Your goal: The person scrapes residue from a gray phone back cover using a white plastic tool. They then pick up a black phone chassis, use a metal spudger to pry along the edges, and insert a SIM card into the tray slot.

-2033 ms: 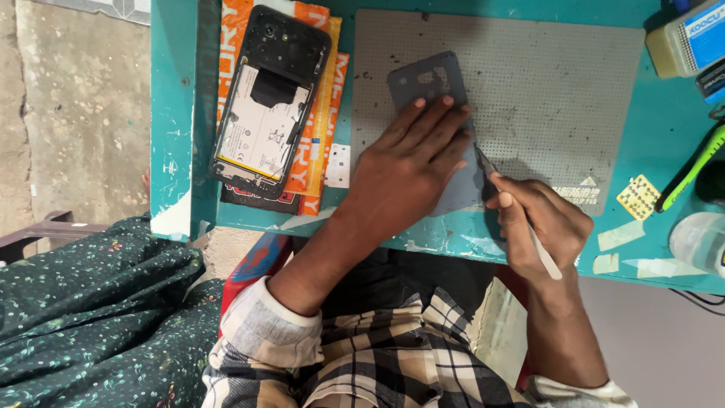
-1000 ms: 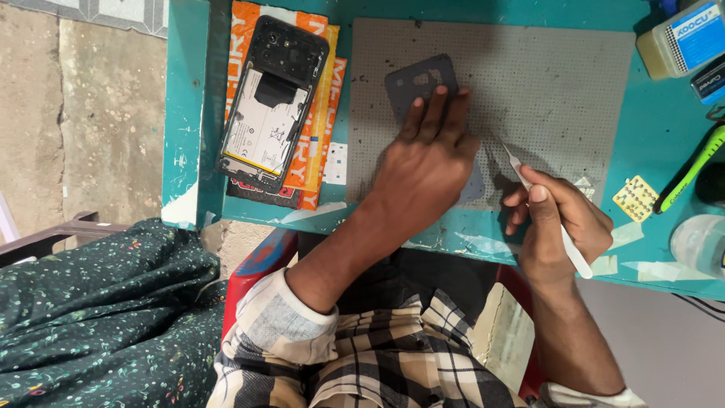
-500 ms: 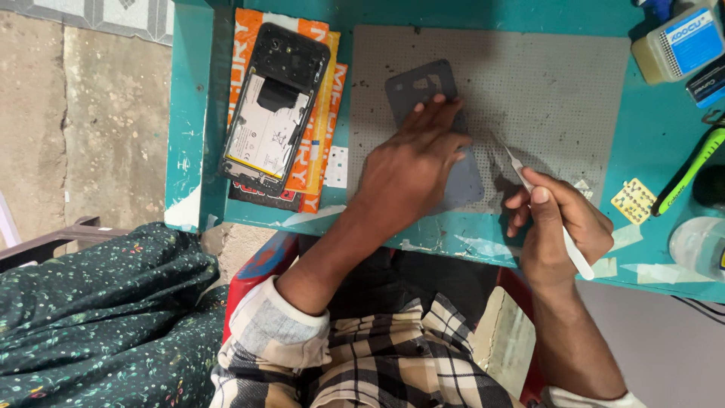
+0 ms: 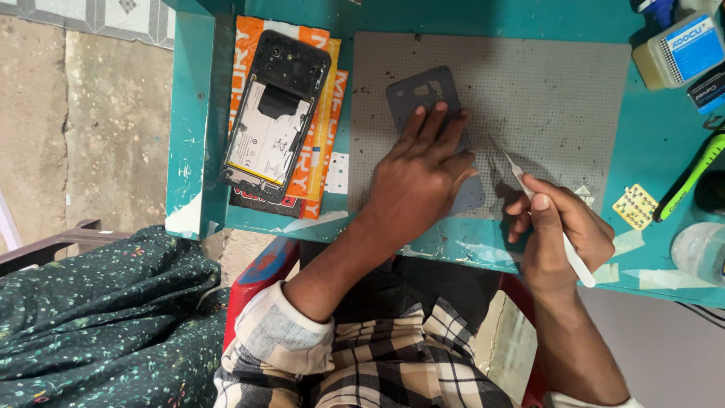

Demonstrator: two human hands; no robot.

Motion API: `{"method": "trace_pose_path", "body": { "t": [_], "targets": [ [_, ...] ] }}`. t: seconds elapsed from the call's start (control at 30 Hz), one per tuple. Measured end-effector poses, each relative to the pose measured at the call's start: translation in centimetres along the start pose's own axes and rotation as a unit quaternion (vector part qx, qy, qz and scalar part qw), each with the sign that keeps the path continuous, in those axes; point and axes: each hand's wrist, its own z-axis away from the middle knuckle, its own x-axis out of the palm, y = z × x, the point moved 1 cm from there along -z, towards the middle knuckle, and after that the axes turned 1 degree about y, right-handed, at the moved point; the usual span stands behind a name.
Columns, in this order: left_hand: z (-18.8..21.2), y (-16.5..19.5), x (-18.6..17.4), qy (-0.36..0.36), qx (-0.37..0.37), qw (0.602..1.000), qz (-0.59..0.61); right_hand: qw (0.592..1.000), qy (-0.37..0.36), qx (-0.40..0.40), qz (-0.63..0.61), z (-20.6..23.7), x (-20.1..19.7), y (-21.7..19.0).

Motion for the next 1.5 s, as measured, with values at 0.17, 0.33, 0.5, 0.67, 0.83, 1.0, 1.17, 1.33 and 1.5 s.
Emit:
{"method": "trace_pose_path", "body": {
  "t": [0.17, 0.33, 0.5, 0.67, 0.83, 1.0, 1.17, 1.33, 1.5],
  "targets": [
    [0.2, -0.1, 0.6, 0.009, -0.013, 1.000, -0.001, 1.000, -0.002, -0.004, -0.001, 0.0, -0.1, 0.2],
    [0.0, 0.1, 1.1, 0.019, -0.021, 1.000, -0.001, 1.000, -0.004, -0.012, -0.007, 0.0, -0.1, 0.6],
    [-0.1, -0.1, 0.3, -0.015, -0.017, 1.000, 0.018, 1.000, -0.002, -0.006, -0.002, 0.1, -0.2, 0.5],
    [0.0, -0.6, -0.2, -0.015, -0.055, 0.993, 0.099, 1.000, -0.007, -0.015, 0.026, 0.1, -0.2, 0.2],
    [0.1, -0.5, 0.1, -0.005, -0.034, 0.998, 0.052, 0.999, -0.010, -0.020, 0.036, 0.0, 0.0, -0.1],
    [0.3, -0.5, 0.0, -0.007, -0.027, 0.999, 0.033, 0.987, -0.066, -0.076, 0.122, -0.3, 0.4, -0.8],
    [0.2, -0.6, 0.0, -0.001, -0.030, 0.999, 0.039, 0.964, -0.109, -0.167, 0.176, -0.7, 1.0, -1.2],
    [0.3, -1.0, 0.0, -0.007, -0.038, 0.998, 0.053, 0.954, -0.111, -0.193, 0.201, -0.8, 1.6, -1.3],
    [0.4, -1.1, -0.2, -0.004, -0.043, 0.997, 0.061, 0.944, -0.109, -0.212, 0.227, -0.8, 2.1, -1.6]
  ]
}}
